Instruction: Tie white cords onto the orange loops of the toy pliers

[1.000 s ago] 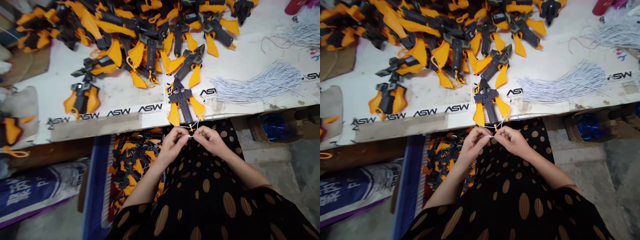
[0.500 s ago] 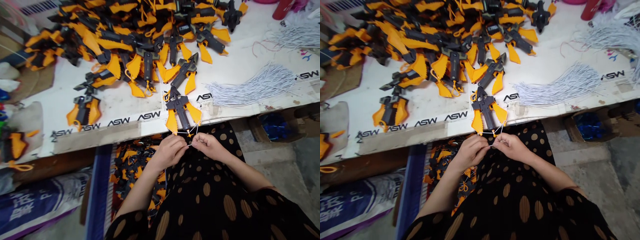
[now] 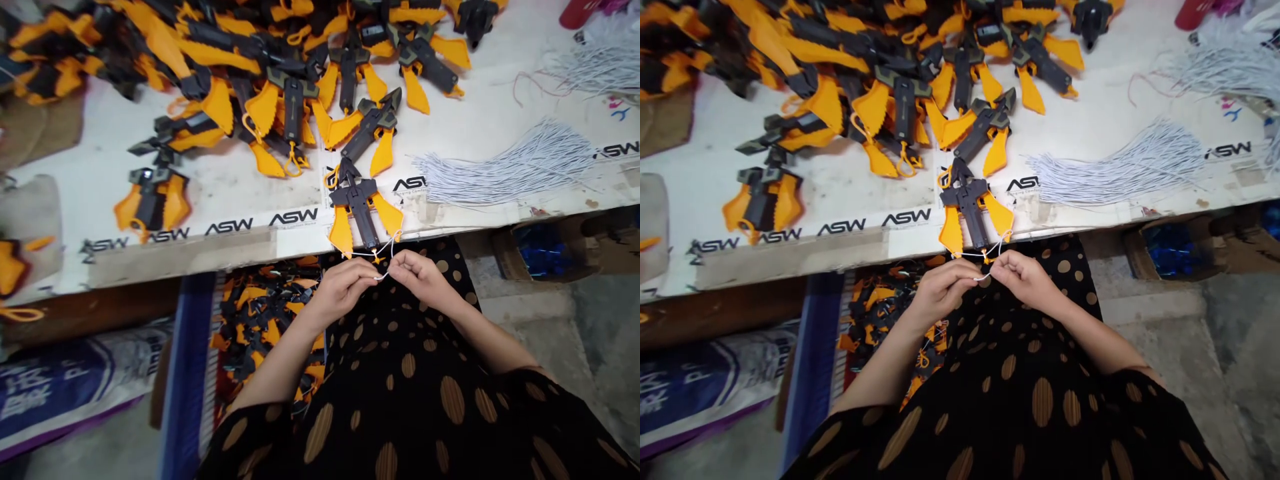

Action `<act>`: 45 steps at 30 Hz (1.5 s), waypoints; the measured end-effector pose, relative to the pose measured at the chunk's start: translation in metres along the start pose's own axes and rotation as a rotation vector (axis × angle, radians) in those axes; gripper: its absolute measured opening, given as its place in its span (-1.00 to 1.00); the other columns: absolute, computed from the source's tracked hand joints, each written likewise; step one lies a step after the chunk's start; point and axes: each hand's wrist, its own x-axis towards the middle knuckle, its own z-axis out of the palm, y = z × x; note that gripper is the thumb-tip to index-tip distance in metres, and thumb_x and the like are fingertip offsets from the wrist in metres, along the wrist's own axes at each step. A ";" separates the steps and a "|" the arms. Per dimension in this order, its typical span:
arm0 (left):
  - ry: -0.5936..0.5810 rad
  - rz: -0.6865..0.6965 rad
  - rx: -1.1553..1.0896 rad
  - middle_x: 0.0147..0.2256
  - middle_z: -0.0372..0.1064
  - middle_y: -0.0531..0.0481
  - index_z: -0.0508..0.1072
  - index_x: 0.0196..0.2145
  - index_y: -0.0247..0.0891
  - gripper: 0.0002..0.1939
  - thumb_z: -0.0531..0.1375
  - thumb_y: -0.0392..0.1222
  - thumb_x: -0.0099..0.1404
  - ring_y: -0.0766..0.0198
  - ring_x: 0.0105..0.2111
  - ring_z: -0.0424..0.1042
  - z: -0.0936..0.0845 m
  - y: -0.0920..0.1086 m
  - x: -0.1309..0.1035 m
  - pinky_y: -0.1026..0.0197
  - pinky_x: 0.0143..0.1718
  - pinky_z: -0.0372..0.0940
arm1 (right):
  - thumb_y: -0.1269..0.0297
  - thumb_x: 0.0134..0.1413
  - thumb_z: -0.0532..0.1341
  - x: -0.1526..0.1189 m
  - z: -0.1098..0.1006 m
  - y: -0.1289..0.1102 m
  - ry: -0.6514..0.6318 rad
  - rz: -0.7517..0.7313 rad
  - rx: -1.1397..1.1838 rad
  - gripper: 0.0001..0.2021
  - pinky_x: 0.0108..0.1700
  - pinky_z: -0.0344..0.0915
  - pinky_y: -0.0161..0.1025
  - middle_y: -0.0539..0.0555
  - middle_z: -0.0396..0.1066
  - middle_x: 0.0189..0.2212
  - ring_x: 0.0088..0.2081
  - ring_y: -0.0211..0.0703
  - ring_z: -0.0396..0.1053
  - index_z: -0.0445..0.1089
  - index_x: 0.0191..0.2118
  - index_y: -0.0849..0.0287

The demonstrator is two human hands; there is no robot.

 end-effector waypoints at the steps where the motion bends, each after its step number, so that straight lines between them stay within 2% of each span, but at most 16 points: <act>1: -0.006 -0.005 -0.012 -0.30 0.54 -0.05 0.50 -0.21 -0.23 -0.89 0.17 -0.31 0.43 0.31 -0.29 0.52 0.000 0.000 0.000 0.27 -0.25 0.39 | -0.09 0.25 0.19 0.000 0.000 0.000 -0.001 0.011 0.008 -0.65 -0.37 0.18 -0.32 -0.04 0.28 -0.44 -0.42 -0.28 0.18 0.30 -0.31 0.13; 5: -0.029 0.002 -0.006 -0.32 0.50 -0.04 0.46 -0.22 -0.23 -0.88 0.12 -0.31 0.45 0.31 -0.31 0.48 -0.002 -0.001 -0.004 0.25 -0.26 0.37 | -0.10 0.22 0.22 -0.001 0.002 0.000 -0.004 0.036 0.035 -0.64 -0.37 0.17 -0.32 -0.05 0.27 -0.44 -0.43 -0.29 0.16 0.29 -0.32 0.13; 11: 0.048 0.044 0.254 -0.43 0.37 0.02 0.36 -0.34 -0.22 -0.85 0.09 -0.31 0.43 0.29 -0.41 0.34 -0.008 -0.002 -0.014 0.19 -0.34 0.24 | -0.06 0.21 0.22 -0.003 0.004 0.005 0.047 0.027 0.021 -0.67 -0.39 0.14 -0.32 -0.07 0.26 -0.47 -0.46 -0.30 0.15 0.31 -0.33 0.13; 15: 0.074 0.010 0.255 -0.42 0.37 0.02 0.35 -0.35 -0.21 -0.83 0.08 -0.33 0.43 0.28 -0.38 0.35 -0.012 0.000 -0.019 0.18 -0.29 0.25 | 0.01 0.24 0.22 -0.006 0.006 0.009 0.095 0.022 -0.017 -0.72 -0.37 0.16 -0.31 -0.06 0.28 -0.46 -0.45 -0.30 0.19 0.32 -0.33 0.13; 19: 0.051 -0.156 0.140 -0.29 0.46 -0.02 0.42 -0.24 -0.22 -0.82 0.04 -0.24 0.48 0.29 -0.33 0.41 -0.010 -0.004 -0.020 0.19 -0.23 0.29 | 0.00 0.24 0.21 -0.006 0.014 0.012 0.079 0.013 -0.014 -0.72 -0.37 0.17 -0.31 -0.07 0.29 -0.46 -0.45 -0.29 0.21 0.32 -0.31 0.12; 23: 0.191 -0.339 -0.017 -0.19 0.51 -0.05 0.39 -0.02 -0.21 -0.74 -0.01 -0.08 0.52 0.32 -0.35 0.45 -0.012 -0.011 -0.011 0.22 -0.24 0.35 | -0.01 0.27 0.19 -0.004 0.020 0.013 0.100 -0.010 -0.001 -0.71 -0.36 0.20 -0.31 -0.06 0.30 -0.44 -0.44 -0.29 0.22 0.32 -0.30 0.12; 25: 0.227 -0.383 0.007 -0.21 0.52 -0.05 0.38 -0.01 -0.22 -0.71 -0.01 -0.03 0.52 0.30 -0.33 0.46 -0.011 -0.012 -0.001 0.21 -0.22 0.35 | 0.00 0.28 0.18 -0.004 0.022 0.013 0.109 -0.033 -0.013 -0.72 -0.36 0.20 -0.32 -0.06 0.29 -0.45 -0.45 -0.29 0.21 0.33 -0.30 0.12; 28: 0.186 -0.432 0.174 -0.17 0.51 -0.09 0.39 0.01 -0.24 -0.67 0.00 0.01 0.51 0.21 -0.20 0.50 -0.007 -0.011 0.017 0.15 -0.11 0.36 | 0.04 0.32 0.15 -0.005 0.024 0.013 0.149 -0.087 -0.051 -0.74 -0.40 0.19 -0.33 -0.07 0.28 -0.47 -0.48 -0.31 0.20 0.32 -0.30 0.12; 31: 0.146 -0.475 0.369 -0.14 0.50 -0.12 0.38 0.08 -0.26 -0.62 0.01 0.01 0.50 0.14 -0.14 0.49 0.001 -0.013 0.031 0.10 -0.04 0.34 | 0.15 0.36 0.13 -0.010 0.024 0.012 0.270 -0.201 -0.225 -0.81 -0.46 0.14 -0.34 -0.11 0.24 -0.54 -0.56 -0.34 0.16 0.33 -0.28 0.12; 36: 0.112 -0.542 0.463 -0.19 0.50 -0.08 0.33 0.16 -0.25 -0.55 0.11 0.05 0.44 0.15 -0.22 0.50 0.006 -0.019 0.034 0.14 -0.12 0.36 | 0.29 0.40 0.12 -0.013 0.023 0.017 0.469 -0.746 -0.711 -0.84 -0.41 0.17 -0.31 -0.09 0.33 -0.57 -0.55 -0.31 0.23 0.37 -0.26 0.10; 38: 0.108 -0.551 0.456 -0.19 0.50 -0.07 0.32 0.17 -0.24 -0.54 0.12 0.05 0.44 0.17 -0.24 0.50 0.005 -0.020 0.032 0.16 -0.14 0.36 | 0.29 0.42 0.11 -0.012 0.022 0.022 0.503 -0.847 -0.795 -0.84 -0.40 0.17 -0.30 -0.08 0.35 -0.58 -0.54 -0.29 0.25 0.38 -0.25 0.09; 41: 0.111 -0.567 0.457 -0.17 0.50 -0.07 0.31 0.19 -0.22 -0.52 0.13 0.07 0.43 0.17 -0.25 0.50 0.005 -0.020 0.031 0.16 -0.15 0.36 | 0.24 0.44 0.08 -0.011 0.021 0.029 0.487 -0.794 -0.829 -0.78 -0.39 0.20 -0.29 -0.06 0.38 -0.56 -0.53 -0.28 0.27 0.41 -0.25 0.08; 45: 0.133 -0.585 0.476 -0.11 0.51 -0.13 0.31 0.20 -0.21 -0.38 0.26 0.12 0.30 0.07 -0.23 0.52 0.011 -0.022 0.037 0.10 -0.16 0.38 | 0.10 0.45 0.03 -0.011 0.022 0.036 0.360 -0.582 -0.769 -0.67 -0.36 0.24 -0.23 0.01 0.43 -0.53 -0.50 -0.21 0.30 0.45 -0.29 0.03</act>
